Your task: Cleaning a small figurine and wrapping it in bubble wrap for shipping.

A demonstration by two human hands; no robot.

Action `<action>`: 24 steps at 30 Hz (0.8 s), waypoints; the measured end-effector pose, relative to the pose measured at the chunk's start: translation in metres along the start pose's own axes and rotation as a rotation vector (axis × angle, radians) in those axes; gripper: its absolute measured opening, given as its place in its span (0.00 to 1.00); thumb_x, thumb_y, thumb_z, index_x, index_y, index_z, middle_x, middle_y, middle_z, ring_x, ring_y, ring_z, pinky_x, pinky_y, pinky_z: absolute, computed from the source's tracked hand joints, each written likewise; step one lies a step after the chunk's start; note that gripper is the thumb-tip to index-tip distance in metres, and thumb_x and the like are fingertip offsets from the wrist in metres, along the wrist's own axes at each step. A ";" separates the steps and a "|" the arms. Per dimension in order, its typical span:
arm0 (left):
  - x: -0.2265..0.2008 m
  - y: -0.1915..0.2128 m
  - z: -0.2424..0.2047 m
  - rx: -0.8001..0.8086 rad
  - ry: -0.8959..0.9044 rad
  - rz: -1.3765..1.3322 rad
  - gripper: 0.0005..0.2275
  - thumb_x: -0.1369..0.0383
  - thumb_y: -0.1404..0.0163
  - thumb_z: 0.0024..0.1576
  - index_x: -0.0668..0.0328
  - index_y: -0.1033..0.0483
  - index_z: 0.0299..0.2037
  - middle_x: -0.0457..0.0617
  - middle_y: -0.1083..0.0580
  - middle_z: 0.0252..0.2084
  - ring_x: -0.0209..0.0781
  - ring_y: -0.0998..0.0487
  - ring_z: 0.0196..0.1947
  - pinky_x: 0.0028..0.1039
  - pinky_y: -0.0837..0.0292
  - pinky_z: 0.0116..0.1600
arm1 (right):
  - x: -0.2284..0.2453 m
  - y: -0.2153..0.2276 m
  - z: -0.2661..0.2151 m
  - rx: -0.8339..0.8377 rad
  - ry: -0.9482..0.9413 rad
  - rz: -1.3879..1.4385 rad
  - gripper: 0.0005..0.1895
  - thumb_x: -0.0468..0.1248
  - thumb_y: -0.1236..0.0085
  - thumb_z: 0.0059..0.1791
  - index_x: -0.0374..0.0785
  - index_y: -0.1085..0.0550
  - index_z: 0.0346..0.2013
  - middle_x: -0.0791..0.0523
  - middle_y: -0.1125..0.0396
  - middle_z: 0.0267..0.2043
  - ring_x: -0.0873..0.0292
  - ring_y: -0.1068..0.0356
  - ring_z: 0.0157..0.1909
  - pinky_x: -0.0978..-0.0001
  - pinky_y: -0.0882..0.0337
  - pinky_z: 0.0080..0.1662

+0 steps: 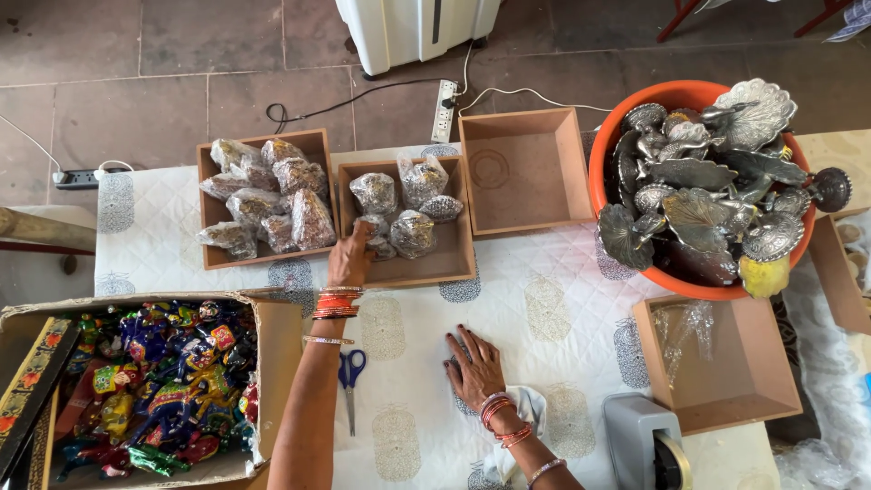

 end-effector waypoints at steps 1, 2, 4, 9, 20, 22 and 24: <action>-0.017 0.036 0.005 0.003 0.000 0.002 0.13 0.76 0.55 0.57 0.57 0.35 0.52 0.48 0.31 0.43 0.34 0.29 0.25 0.21 0.35 0.35 | 0.000 -0.002 0.000 0.001 0.000 0.003 0.31 0.49 0.51 0.53 0.46 0.40 0.70 0.52 0.53 0.76 0.52 0.52 0.73 0.52 0.50 0.66; -0.028 0.065 0.009 0.075 0.091 -0.178 0.13 0.78 0.49 0.56 0.59 0.31 0.50 0.53 0.25 0.42 0.40 0.24 0.27 0.28 0.28 0.34 | -0.001 -0.004 0.000 0.011 -0.008 0.001 0.31 0.49 0.51 0.53 0.46 0.40 0.70 0.52 0.53 0.76 0.52 0.52 0.73 0.51 0.50 0.66; -0.040 0.095 0.012 0.148 0.185 -0.355 0.13 0.80 0.43 0.55 0.61 0.27 0.49 0.57 0.19 0.40 0.47 0.19 0.30 0.34 0.20 0.34 | -0.003 -0.007 -0.001 0.023 -0.017 0.000 0.31 0.49 0.51 0.52 0.47 0.40 0.70 0.52 0.53 0.76 0.52 0.52 0.72 0.51 0.49 0.66; -0.040 0.100 0.013 0.180 0.205 -0.327 0.15 0.80 0.42 0.53 0.60 0.27 0.50 0.58 0.19 0.40 0.50 0.18 0.34 0.37 0.20 0.39 | -0.003 -0.006 -0.001 -0.013 -0.002 -0.007 0.31 0.48 0.51 0.53 0.45 0.40 0.69 0.52 0.53 0.76 0.51 0.51 0.73 0.51 0.49 0.67; -0.058 0.148 0.021 0.148 0.151 -0.407 0.19 0.82 0.43 0.51 0.60 0.31 0.52 0.61 0.22 0.43 0.57 0.19 0.41 0.41 0.20 0.44 | -0.003 -0.005 0.000 0.025 -0.026 0.002 0.31 0.48 0.51 0.52 0.46 0.40 0.69 0.52 0.54 0.76 0.51 0.51 0.72 0.51 0.49 0.66; -0.062 0.150 0.015 0.141 0.142 -0.383 0.19 0.82 0.43 0.53 0.60 0.32 0.53 0.61 0.23 0.44 0.58 0.19 0.41 0.41 0.20 0.44 | -0.003 -0.005 -0.002 0.026 -0.028 0.005 0.31 0.48 0.51 0.52 0.46 0.40 0.69 0.53 0.53 0.76 0.52 0.51 0.72 0.51 0.49 0.66; -0.067 0.163 0.009 0.043 0.091 -0.368 0.23 0.83 0.44 0.51 0.60 0.34 0.57 0.63 0.26 0.51 0.60 0.21 0.45 0.40 0.20 0.45 | -0.001 -0.002 -0.001 -0.006 -0.011 0.006 0.30 0.48 0.50 0.52 0.45 0.39 0.69 0.52 0.53 0.76 0.51 0.51 0.72 0.52 0.48 0.66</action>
Point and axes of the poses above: each hand's wrist, its own z-axis towards the middle knuckle, its own y-axis out of the back of the hand, x = y × z, the point moved 8 cm from there along z, towards the middle knuckle
